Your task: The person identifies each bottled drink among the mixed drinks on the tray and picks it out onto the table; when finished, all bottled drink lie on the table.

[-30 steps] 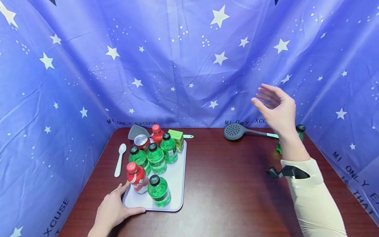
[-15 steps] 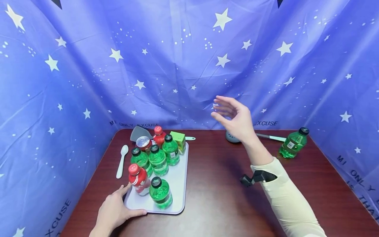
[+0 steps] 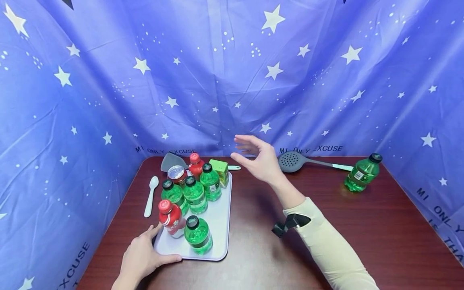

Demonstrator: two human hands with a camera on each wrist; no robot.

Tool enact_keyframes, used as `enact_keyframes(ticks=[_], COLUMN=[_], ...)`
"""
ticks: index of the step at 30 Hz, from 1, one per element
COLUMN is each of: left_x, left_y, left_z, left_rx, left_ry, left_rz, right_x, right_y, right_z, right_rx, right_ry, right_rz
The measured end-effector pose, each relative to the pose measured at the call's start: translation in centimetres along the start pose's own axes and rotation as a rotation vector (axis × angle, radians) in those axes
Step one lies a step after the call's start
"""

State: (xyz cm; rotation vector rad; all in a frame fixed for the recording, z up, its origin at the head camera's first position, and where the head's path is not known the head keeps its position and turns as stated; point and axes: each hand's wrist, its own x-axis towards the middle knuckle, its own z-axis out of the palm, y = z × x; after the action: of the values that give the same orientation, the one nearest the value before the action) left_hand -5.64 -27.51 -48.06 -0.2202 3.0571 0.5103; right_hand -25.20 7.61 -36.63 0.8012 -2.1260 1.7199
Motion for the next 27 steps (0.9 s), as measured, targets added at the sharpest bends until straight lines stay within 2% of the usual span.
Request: enact_keyframes(ticks=[12,21,27], left_x=[0.1,0.1,0.0], left_y=[-0.1,0.0,0.0], left_z=[0.0,0.1,0.1], left_rx=[-0.010,-0.021,-0.020], left_ry=[-0.005,-0.011,-0.003], left_rz=[-0.016,-0.021,-0.016], right_x=[-1.0,-1.8,-1.9], right_y=[2.7,3.5,3.6], right_z=[5.2,7.7,8.7], right_rx=[-0.023,-0.140,-0.215], right_ry=[-0.103,-0.144,-0.153], right_rz=[0.079,0.055,0.068])
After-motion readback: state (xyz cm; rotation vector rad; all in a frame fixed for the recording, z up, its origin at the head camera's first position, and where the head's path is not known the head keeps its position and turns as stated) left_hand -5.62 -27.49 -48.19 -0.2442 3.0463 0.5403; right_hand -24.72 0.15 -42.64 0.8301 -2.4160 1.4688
